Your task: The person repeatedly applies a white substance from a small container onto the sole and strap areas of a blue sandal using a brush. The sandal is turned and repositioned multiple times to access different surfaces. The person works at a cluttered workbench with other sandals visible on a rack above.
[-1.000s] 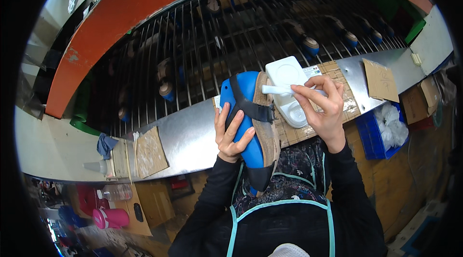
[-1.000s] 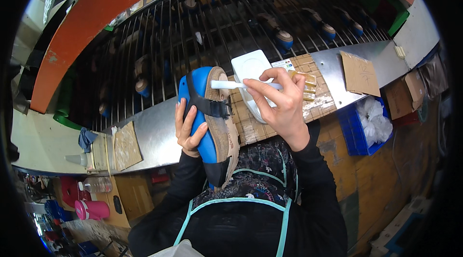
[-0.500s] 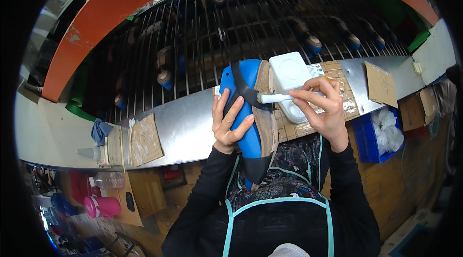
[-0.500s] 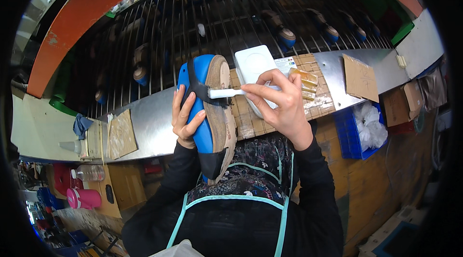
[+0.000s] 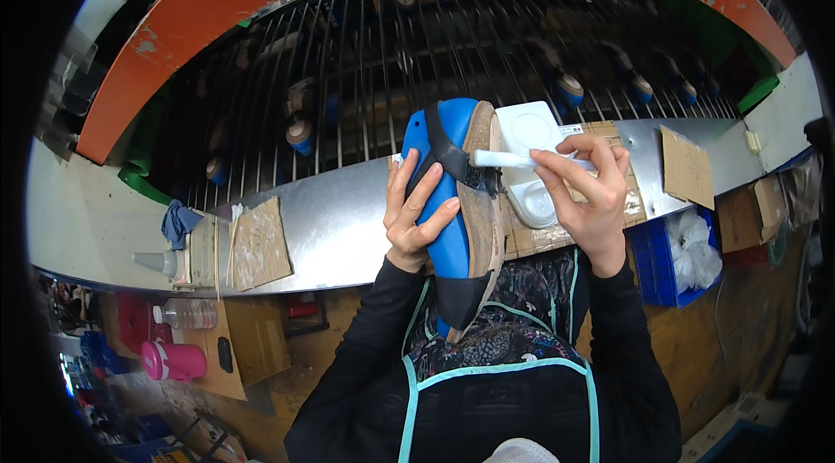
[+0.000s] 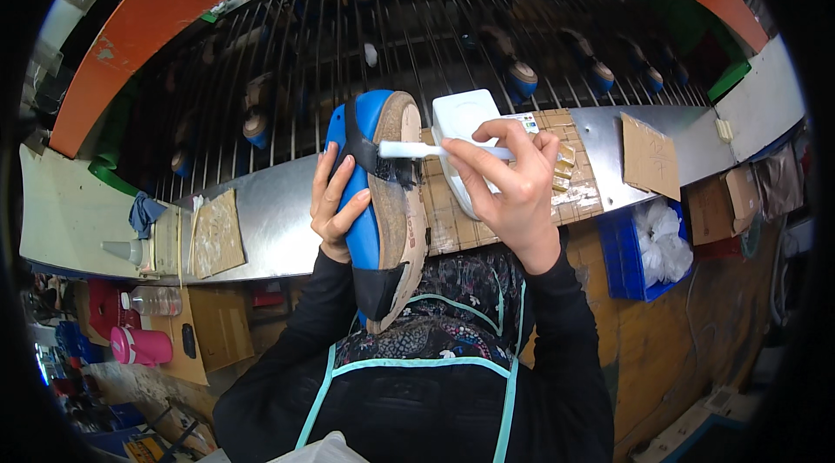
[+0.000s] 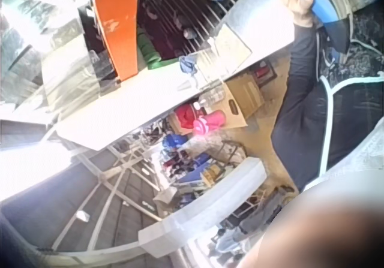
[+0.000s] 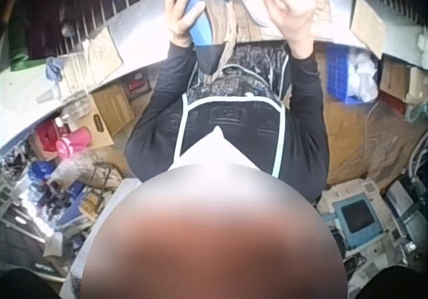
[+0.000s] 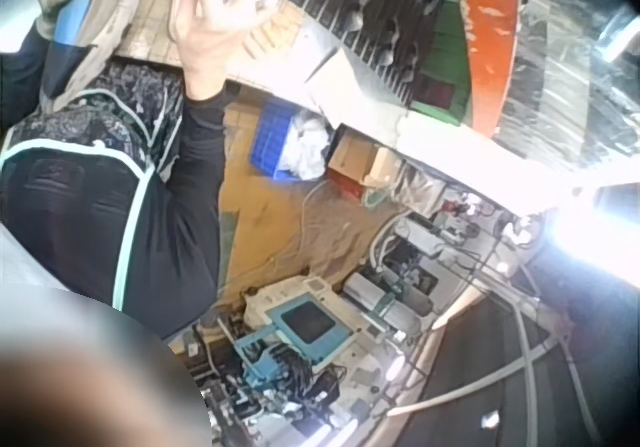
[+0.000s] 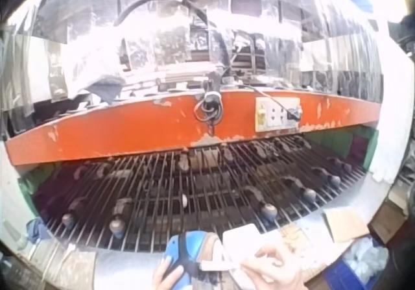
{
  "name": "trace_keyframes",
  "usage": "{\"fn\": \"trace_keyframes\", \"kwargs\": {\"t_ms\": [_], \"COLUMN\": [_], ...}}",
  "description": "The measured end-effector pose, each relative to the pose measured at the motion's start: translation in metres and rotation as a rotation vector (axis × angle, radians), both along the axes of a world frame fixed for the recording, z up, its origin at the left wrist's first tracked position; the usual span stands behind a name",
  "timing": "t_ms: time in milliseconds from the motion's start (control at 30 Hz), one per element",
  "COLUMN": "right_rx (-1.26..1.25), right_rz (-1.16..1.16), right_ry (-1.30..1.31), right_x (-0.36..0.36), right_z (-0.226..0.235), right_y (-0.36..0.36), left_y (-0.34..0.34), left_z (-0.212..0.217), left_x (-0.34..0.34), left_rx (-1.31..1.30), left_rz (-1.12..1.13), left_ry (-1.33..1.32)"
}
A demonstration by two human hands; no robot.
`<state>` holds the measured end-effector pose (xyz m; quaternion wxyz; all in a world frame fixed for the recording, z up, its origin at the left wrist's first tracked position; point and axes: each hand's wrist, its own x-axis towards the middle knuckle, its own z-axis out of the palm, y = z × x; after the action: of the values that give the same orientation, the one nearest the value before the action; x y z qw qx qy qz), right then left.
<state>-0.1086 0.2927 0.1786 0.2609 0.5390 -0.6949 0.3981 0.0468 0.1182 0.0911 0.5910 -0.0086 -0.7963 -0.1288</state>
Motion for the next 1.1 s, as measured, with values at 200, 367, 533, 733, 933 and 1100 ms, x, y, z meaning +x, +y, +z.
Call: {"fn": "trace_keyframes", "kwargs": {"t_ms": [200,367,533,733,933,1100], "right_rx": [0.069,0.161,0.019,0.120,-0.048,0.009], "right_rz": [0.058,0.164,0.200,0.587,0.351,0.453], "right_ry": [0.018,-0.053,-0.263,-0.633,-0.805,-1.024], "right_x": [0.005,0.000,-0.002,-0.004,0.025,0.043], "right_z": [0.003,0.008,0.005,0.000,-0.039,-0.050], "right_y": [0.004,0.007,-0.004,0.004,0.007,0.029], "left_y": [-0.001,-0.003,0.001,0.001,0.003,0.002], "left_z": [0.001,0.003,0.005,0.004,0.001,-0.003], "left_x": [0.001,0.002,-0.004,-0.012,-0.014,-0.008], "left_rx": [0.009,0.003,0.115,0.147,0.122,0.095], "left_rz": [0.003,-0.002,-0.087,-0.094,0.025,0.103], "left_ry": [0.013,0.014,0.100,0.196,0.239,0.192]}}
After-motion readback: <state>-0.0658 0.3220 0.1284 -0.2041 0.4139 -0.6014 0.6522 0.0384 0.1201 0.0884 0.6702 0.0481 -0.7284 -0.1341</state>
